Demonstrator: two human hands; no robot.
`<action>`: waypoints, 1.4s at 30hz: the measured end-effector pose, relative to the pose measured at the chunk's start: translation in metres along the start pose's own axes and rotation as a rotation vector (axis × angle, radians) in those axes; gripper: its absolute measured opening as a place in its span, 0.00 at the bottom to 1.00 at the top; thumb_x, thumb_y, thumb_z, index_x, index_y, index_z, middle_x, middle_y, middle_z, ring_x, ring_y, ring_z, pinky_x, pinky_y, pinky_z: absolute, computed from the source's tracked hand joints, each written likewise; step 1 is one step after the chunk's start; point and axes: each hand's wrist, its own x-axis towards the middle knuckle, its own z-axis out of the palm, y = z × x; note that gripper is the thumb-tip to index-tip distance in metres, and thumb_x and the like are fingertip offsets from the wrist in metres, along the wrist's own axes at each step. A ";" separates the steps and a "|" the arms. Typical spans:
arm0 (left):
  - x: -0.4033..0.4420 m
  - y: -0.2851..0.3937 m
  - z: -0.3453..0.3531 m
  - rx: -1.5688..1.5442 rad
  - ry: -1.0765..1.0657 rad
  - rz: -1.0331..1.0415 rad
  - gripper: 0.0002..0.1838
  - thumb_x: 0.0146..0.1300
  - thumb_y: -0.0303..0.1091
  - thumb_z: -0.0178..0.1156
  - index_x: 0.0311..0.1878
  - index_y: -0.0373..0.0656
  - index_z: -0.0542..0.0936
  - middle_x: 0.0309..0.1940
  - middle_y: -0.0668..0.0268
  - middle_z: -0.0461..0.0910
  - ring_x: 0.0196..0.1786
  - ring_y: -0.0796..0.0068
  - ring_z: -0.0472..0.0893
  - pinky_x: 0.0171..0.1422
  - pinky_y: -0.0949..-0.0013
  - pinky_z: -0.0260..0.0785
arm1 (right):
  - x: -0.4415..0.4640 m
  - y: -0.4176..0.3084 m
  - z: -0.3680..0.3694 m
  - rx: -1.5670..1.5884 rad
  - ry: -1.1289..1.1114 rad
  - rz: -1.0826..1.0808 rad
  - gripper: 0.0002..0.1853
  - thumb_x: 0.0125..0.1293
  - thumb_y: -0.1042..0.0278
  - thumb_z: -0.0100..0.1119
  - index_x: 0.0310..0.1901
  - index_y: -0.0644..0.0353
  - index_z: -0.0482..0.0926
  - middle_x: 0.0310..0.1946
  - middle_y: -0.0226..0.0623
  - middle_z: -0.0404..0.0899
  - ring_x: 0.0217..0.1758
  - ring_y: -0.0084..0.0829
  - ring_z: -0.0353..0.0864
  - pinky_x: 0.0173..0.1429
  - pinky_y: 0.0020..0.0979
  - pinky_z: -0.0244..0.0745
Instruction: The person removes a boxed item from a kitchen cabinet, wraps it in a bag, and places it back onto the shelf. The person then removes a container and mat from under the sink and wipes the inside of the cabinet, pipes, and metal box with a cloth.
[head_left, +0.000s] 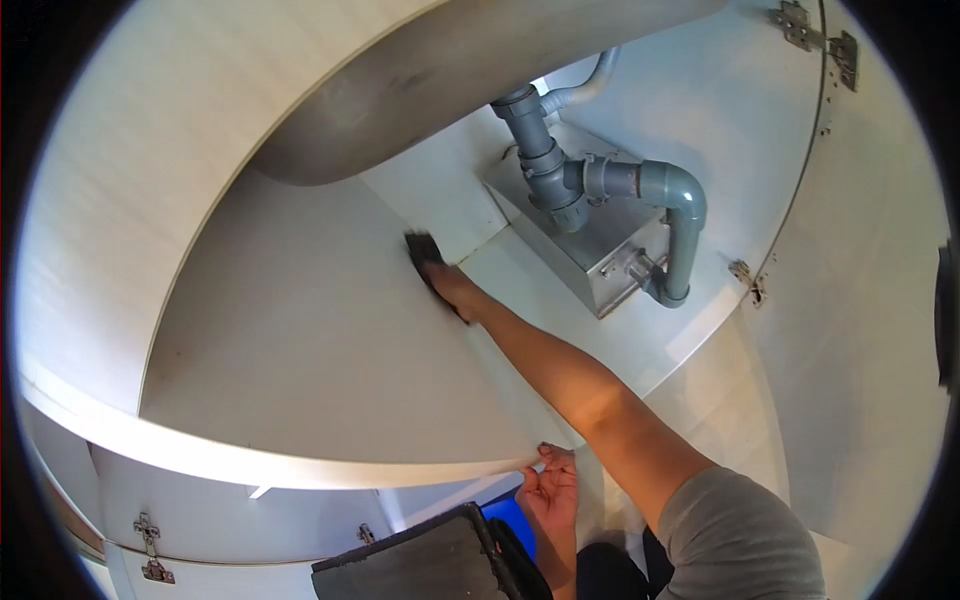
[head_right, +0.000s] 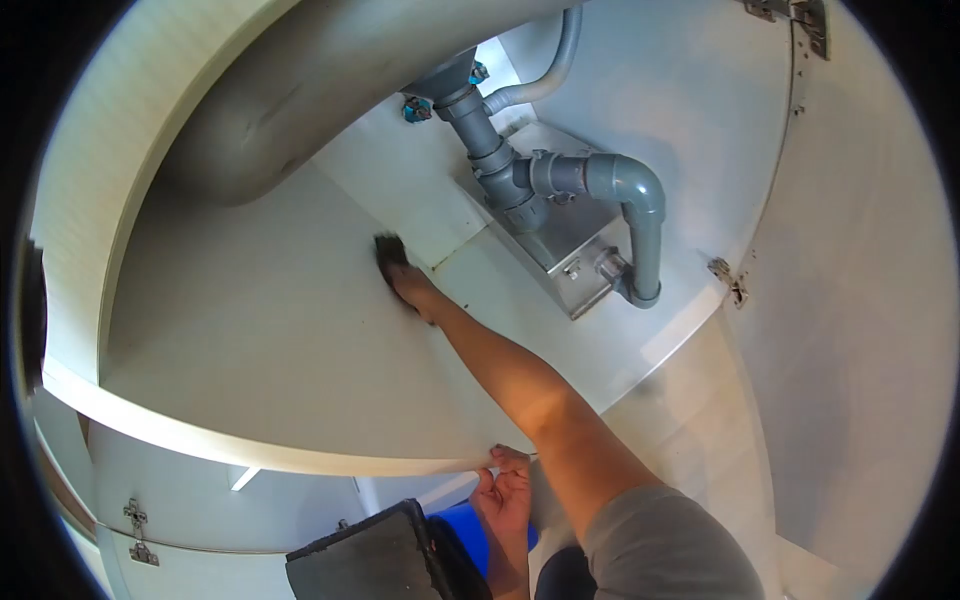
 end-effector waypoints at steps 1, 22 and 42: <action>0.000 -0.002 0.001 0.045 -0.019 0.036 0.24 0.50 0.21 0.63 0.50 0.28 0.67 0.41 0.52 0.72 0.43 0.64 0.70 0.48 0.64 0.64 | -0.010 0.030 -0.013 0.045 -0.019 0.066 0.27 0.71 0.49 0.40 0.57 0.66 0.70 0.49 0.46 0.76 0.49 0.32 0.75 0.55 0.34 0.70; -0.018 0.018 -0.038 0.580 0.127 -0.084 0.15 0.65 0.44 0.57 0.31 0.42 0.72 0.22 0.69 0.69 0.27 0.73 0.69 0.36 0.70 0.63 | -0.251 0.141 -0.103 -0.452 0.044 -0.012 0.19 0.69 0.56 0.47 0.49 0.61 0.79 0.49 0.46 0.79 0.54 0.35 0.75 0.57 0.31 0.67; 0.127 -0.067 -0.128 3.209 0.037 0.079 0.44 0.57 0.41 0.63 0.73 0.63 0.50 0.74 0.50 0.37 0.67 0.17 0.36 0.57 0.16 0.39 | -0.145 0.123 -0.429 -1.649 0.478 -0.125 0.21 0.69 0.57 0.42 0.61 0.47 0.70 0.70 0.41 0.54 0.72 0.47 0.52 0.70 0.50 0.51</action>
